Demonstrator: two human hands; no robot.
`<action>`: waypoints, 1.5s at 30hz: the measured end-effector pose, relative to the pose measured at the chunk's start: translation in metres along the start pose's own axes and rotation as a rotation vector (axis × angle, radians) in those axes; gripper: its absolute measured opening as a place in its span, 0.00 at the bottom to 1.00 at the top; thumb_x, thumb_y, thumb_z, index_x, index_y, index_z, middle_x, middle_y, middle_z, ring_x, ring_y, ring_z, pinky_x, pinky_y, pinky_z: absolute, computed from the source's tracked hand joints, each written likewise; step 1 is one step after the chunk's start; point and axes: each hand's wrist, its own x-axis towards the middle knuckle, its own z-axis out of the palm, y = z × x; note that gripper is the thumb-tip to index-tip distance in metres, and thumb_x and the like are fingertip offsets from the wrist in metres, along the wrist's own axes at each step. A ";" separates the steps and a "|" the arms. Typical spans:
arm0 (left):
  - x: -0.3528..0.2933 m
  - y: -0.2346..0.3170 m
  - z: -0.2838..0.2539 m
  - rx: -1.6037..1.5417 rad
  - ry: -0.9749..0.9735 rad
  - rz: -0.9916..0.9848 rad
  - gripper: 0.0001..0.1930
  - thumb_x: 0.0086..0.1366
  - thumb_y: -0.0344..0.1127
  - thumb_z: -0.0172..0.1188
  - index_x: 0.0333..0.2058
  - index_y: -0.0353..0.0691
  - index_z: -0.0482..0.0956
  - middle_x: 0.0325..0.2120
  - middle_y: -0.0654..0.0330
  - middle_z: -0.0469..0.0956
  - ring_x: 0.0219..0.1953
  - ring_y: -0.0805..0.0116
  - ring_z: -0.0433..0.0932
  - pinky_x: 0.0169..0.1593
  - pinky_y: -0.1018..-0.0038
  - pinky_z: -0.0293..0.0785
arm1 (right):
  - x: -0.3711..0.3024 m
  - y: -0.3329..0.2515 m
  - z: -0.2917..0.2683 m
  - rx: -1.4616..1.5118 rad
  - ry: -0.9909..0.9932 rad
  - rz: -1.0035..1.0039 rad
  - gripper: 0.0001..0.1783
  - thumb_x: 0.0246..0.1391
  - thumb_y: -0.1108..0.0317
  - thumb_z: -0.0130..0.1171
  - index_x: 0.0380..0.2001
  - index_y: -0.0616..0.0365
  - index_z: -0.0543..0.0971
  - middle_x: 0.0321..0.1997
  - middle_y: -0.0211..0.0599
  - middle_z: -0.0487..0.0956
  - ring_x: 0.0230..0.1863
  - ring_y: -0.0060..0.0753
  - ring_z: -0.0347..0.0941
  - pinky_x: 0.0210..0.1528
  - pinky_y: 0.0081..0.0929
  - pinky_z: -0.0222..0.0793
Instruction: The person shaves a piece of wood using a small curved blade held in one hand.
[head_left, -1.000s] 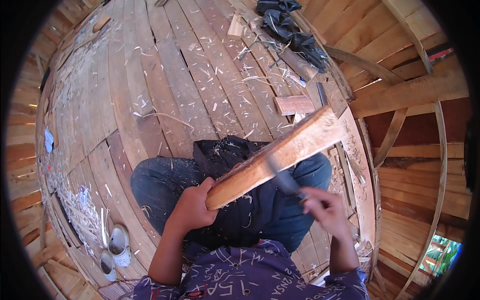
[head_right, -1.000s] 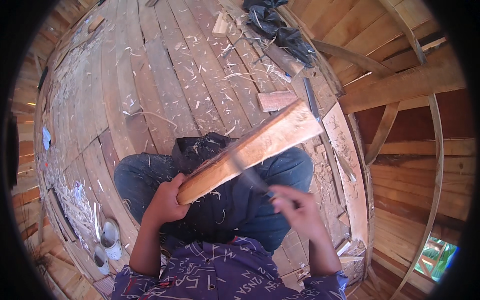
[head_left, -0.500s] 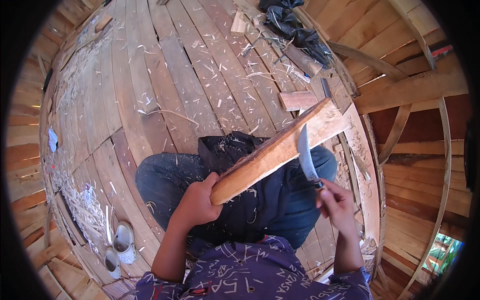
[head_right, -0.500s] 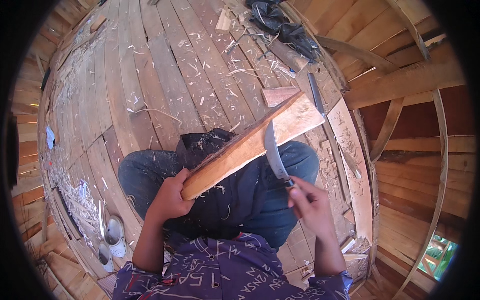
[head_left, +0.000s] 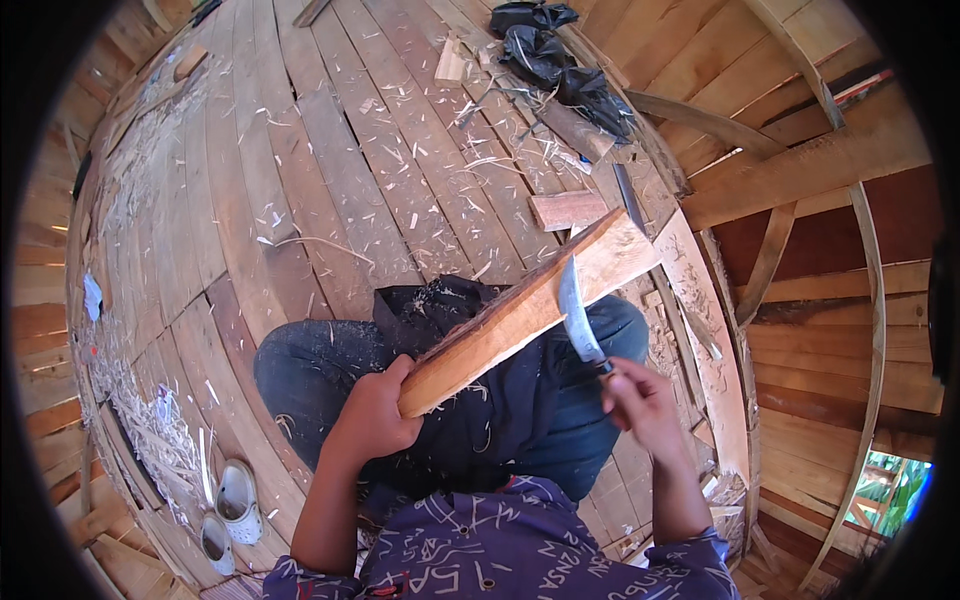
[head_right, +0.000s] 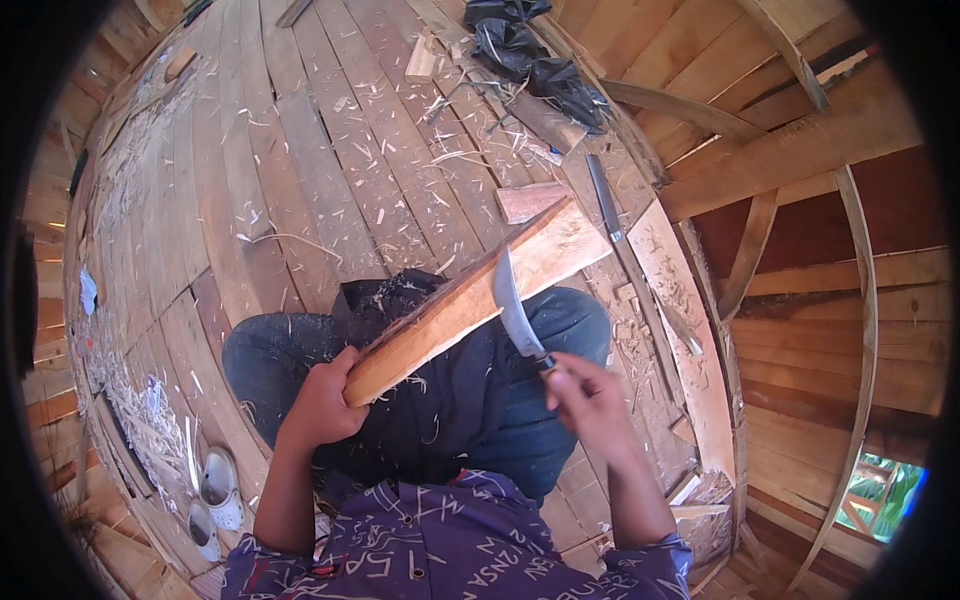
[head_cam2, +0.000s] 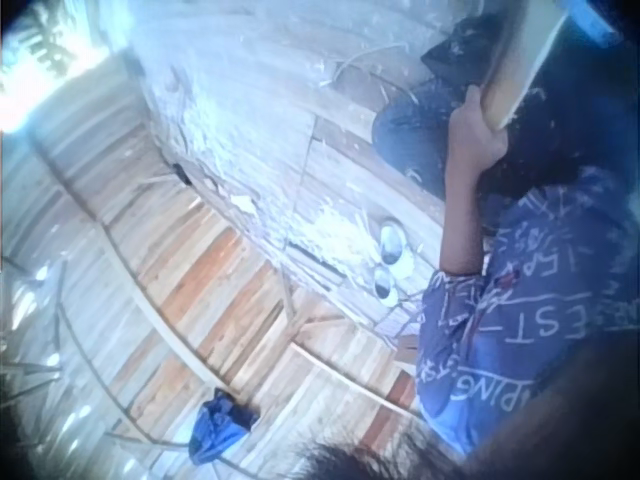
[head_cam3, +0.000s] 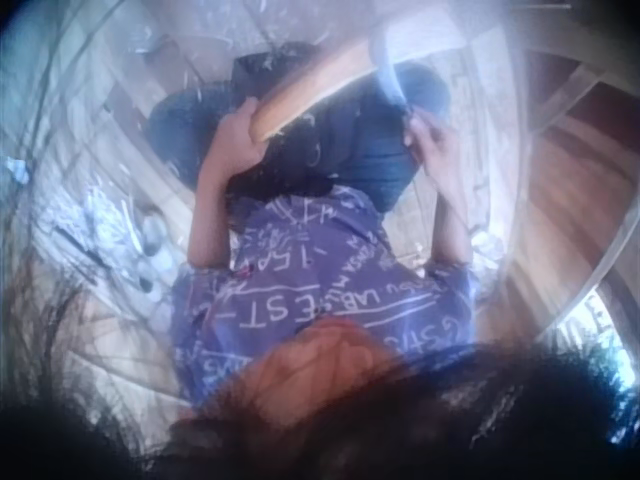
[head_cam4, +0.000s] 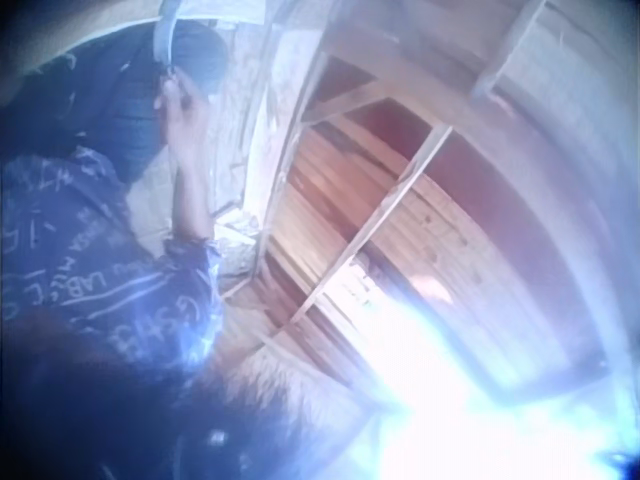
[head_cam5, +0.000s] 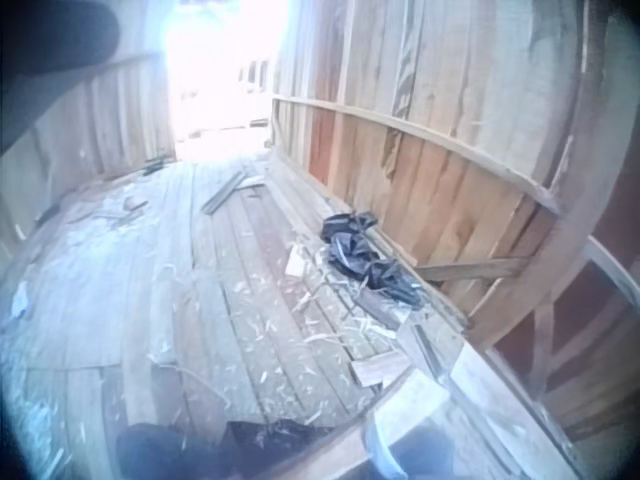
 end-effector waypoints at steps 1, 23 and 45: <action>-0.002 0.000 0.002 -0.004 -0.001 0.000 0.20 0.41 0.28 0.59 0.36 0.34 0.66 0.22 0.38 0.70 0.31 0.36 0.72 0.31 0.59 0.70 | 0.003 -0.003 -0.011 -0.015 0.026 -0.039 0.16 0.62 0.66 0.51 0.50 0.63 0.74 0.21 0.30 0.73 0.14 0.13 0.61 0.15 0.13 0.57; -0.001 0.002 0.000 -0.050 -0.011 0.035 0.21 0.41 0.26 0.58 0.39 0.32 0.68 0.23 0.40 0.71 0.33 0.37 0.75 0.32 0.68 0.72 | -0.010 -0.010 0.006 0.475 0.045 0.053 0.16 0.65 0.62 0.46 0.48 0.61 0.72 0.16 0.29 0.68 0.10 0.14 0.57 0.11 0.13 0.50; 0.003 -0.012 0.001 -0.170 -0.051 0.066 0.20 0.41 0.26 0.56 0.38 0.30 0.68 0.20 0.52 0.65 0.25 0.76 0.62 0.30 0.76 0.66 | -0.002 0.002 0.020 0.481 -0.299 -0.013 0.17 0.64 0.65 0.50 0.52 0.61 0.72 0.18 0.23 0.66 0.15 0.11 0.56 0.15 0.13 0.50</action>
